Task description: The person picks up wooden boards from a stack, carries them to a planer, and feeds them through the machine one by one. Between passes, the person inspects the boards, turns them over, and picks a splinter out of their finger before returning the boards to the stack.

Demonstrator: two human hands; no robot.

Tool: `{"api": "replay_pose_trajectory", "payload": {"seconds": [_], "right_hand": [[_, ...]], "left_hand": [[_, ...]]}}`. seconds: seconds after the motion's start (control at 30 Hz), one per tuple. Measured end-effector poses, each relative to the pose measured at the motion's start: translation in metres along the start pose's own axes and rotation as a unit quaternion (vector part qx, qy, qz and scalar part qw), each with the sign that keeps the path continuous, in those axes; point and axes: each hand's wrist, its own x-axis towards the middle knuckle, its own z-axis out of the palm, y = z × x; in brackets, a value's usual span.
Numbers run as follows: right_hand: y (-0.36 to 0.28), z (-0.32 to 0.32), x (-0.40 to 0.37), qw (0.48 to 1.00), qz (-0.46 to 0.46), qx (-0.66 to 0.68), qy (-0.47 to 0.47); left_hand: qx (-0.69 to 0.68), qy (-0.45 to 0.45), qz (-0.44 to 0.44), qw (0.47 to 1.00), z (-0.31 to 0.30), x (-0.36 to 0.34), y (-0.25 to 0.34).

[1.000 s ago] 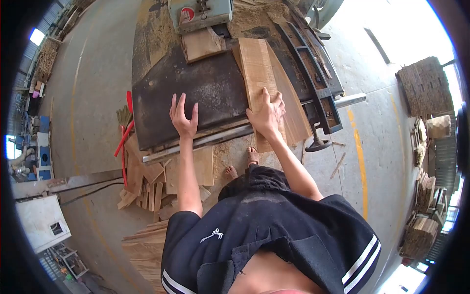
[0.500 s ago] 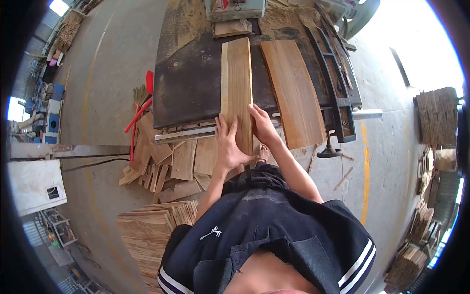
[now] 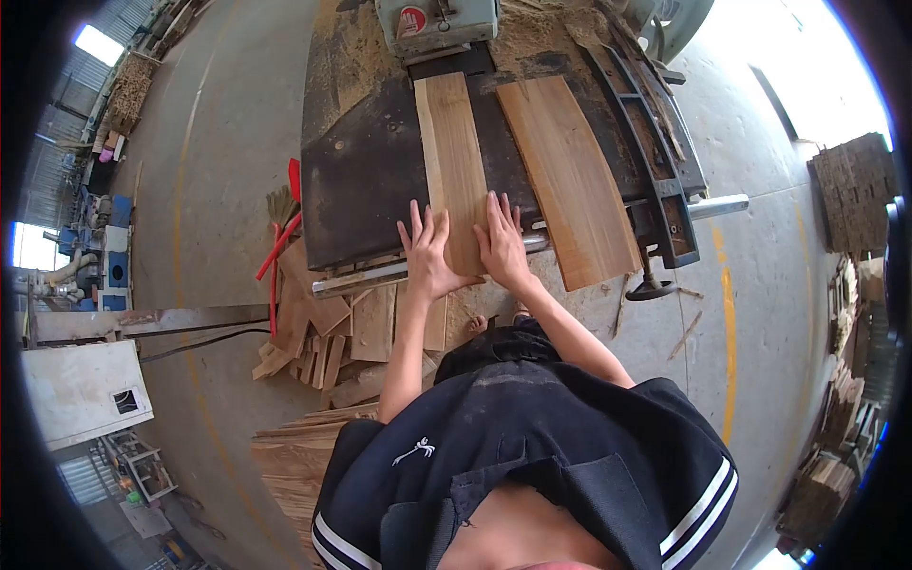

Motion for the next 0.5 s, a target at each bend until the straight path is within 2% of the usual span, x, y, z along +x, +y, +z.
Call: {"api": "replay_pose_trajectory", "payload": {"seconds": [0.1,0.23,0.5], "right_hand": [[0.005,0.000,0.022,1.000,0.007,-0.022,0.001],[0.015,0.011,0.051,0.999,0.009,-0.026,0.017],[0.024,0.030,0.110,0.996,-0.001,-0.017,0.084]], "left_hand": [[-0.045,0.039,-0.019,0.998,0.016,0.015,-0.007],[-0.022,0.067,-0.019,0.997,0.029,0.040,-0.019],[-0.018,0.072,-0.015,0.997,0.028,0.094,-0.045]]}}
